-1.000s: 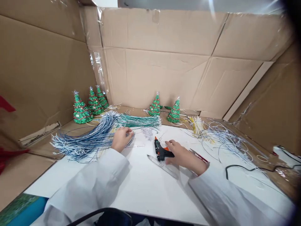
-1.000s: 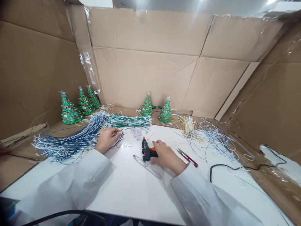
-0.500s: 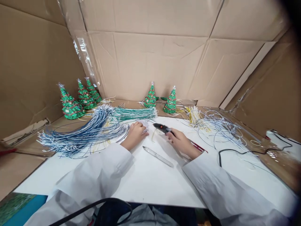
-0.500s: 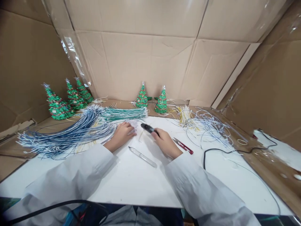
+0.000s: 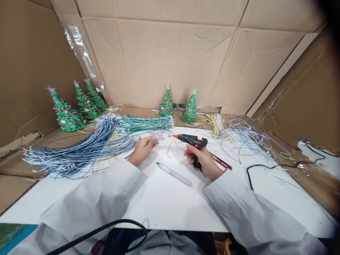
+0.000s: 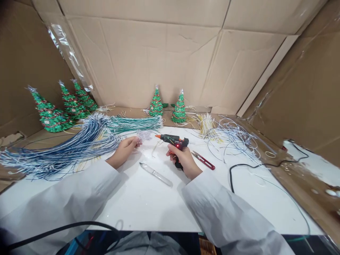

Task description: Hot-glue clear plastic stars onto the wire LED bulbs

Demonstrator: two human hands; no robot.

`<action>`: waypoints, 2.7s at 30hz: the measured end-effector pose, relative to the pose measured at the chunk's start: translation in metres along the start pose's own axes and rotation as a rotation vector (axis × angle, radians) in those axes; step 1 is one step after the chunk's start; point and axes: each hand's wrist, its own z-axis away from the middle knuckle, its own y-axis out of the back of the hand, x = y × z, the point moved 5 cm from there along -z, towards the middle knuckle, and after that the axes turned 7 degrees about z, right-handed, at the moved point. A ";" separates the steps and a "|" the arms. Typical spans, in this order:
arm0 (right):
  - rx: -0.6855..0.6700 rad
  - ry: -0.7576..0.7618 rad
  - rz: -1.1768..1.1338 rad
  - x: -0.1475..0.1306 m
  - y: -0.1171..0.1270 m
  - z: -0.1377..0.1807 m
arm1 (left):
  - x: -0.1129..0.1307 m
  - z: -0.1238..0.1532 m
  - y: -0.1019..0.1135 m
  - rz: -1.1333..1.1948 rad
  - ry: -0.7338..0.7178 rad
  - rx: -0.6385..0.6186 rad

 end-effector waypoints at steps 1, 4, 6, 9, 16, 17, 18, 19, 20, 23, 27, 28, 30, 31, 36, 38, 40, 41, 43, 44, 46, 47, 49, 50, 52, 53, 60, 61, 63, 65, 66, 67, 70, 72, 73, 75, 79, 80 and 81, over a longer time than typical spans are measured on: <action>0.013 0.017 0.036 -0.001 0.000 0.001 | 0.002 0.002 -0.001 0.040 0.018 0.006; 0.059 0.036 0.133 -0.005 -0.002 0.006 | 0.008 0.006 -0.006 0.194 0.069 0.001; 0.077 0.025 0.194 -0.008 -0.005 0.009 | 0.012 0.008 -0.008 0.322 0.102 0.001; 0.085 0.009 0.255 -0.009 -0.009 0.014 | 0.014 0.009 -0.009 0.434 0.127 0.012; 0.104 0.007 0.313 -0.008 -0.010 0.014 | 0.021 0.013 -0.011 0.484 0.113 -0.013; 0.104 -0.003 0.319 -0.008 -0.009 0.014 | 0.023 0.013 -0.011 0.489 0.113 -0.014; 0.107 -0.016 0.325 -0.007 -0.009 0.015 | 0.024 0.014 -0.011 0.495 0.113 -0.015; 0.110 -0.028 0.329 -0.006 -0.009 0.015 | 0.025 0.014 -0.010 0.502 0.113 -0.015; 0.112 -0.035 0.331 -0.006 -0.008 0.015 | 0.026 0.014 -0.011 0.508 0.114 -0.016; 0.110 -0.032 0.340 -0.004 -0.008 0.013 | 0.027 0.016 -0.011 0.503 0.118 -0.028; 0.155 0.007 0.418 -0.001 -0.004 0.010 | 0.029 0.017 -0.012 0.457 0.110 -0.056; 0.172 0.019 0.435 -0.001 -0.002 0.009 | 0.029 0.018 -0.012 0.443 0.105 -0.064; 0.195 0.037 0.455 0.000 0.000 0.009 | 0.031 0.018 -0.012 0.414 0.095 -0.075; 0.199 0.041 0.461 0.000 0.001 0.008 | 0.031 0.018 -0.012 0.404 0.093 -0.075; 0.210 0.050 0.493 -0.001 0.002 0.011 | 0.028 0.018 -0.014 0.392 0.125 -0.075; 0.214 0.052 0.498 -0.001 0.002 0.011 | 0.026 0.018 -0.014 0.398 0.141 -0.072; 0.208 0.059 0.490 -0.001 0.001 0.011 | 0.024 0.018 -0.015 0.406 0.152 -0.067; 0.200 0.065 0.483 -0.001 0.001 0.011 | 0.024 0.018 -0.015 0.409 0.157 -0.065; 0.185 0.075 0.473 -0.001 -0.001 0.011 | 0.022 0.018 -0.014 0.413 0.166 -0.058; 0.183 0.076 0.475 -0.001 -0.001 0.011 | 0.022 0.018 -0.014 0.417 0.169 -0.056; 0.196 0.073 0.490 -0.002 0.000 0.011 | 0.023 0.018 -0.014 0.428 0.167 -0.056; 0.204 0.073 0.497 -0.002 0.001 0.011 | 0.024 0.018 -0.015 0.435 0.164 -0.057; 0.214 0.077 0.506 -0.002 0.003 0.011 | 0.024 0.018 -0.015 0.444 0.156 -0.063; 0.215 0.081 0.505 -0.002 0.003 0.011 | 0.024 0.018 -0.015 0.445 0.157 -0.065; 0.210 0.092 0.496 -0.002 0.003 0.011 | 0.022 0.018 -0.016 0.447 0.170 -0.063; 0.205 0.098 0.488 -0.001 0.003 0.010 | 0.021 0.018 -0.016 0.450 0.177 -0.058; 0.169 0.145 0.410 0.000 -0.002 0.009 | 0.016 0.018 -0.017 0.479 0.223 -0.036; 0.172 0.145 0.414 -0.001 -0.002 0.010 | 0.016 0.018 -0.018 0.483 0.224 -0.038; 0.176 0.145 0.424 -0.002 -0.002 0.011 | 0.015 0.018 -0.018 0.489 0.225 -0.039; 0.179 0.147 0.429 -0.003 -0.002 0.012 | 0.015 0.018 -0.019 0.491 0.224 -0.035; 0.181 0.150 0.430 -0.004 -0.002 0.012 | 0.015 0.018 -0.018 0.490 0.225 -0.031; 0.184 0.152 0.430 -0.004 -0.002 0.012 | 0.015 0.018 -0.018 0.487 0.226 -0.030; 0.194 0.158 0.424 -0.004 -0.002 0.012 | 0.016 0.018 -0.018 0.466 0.220 -0.029; 0.196 0.167 0.424 -0.005 -0.003 0.012 | 0.017 0.018 -0.016 0.444 0.212 -0.023; 0.198 0.181 0.428 -0.005 -0.003 0.013 | 0.018 0.018 -0.016 0.437 0.211 -0.018; 0.207 0.225 0.450 -0.008 -0.003 0.014 | 0.019 0.018 -0.015 0.438 0.225 -0.017; 0.282 0.297 0.571 -0.010 -0.001 0.019 | 0.017 0.020 -0.017 0.475 0.292 -0.026; 0.304 0.314 0.610 -0.011 -0.001 0.021 | 0.016 0.020 -0.017 0.484 0.307 -0.021; 0.321 0.339 0.654 -0.012 -0.001 0.023 | 0.015 0.020 -0.018 0.493 0.319 -0.013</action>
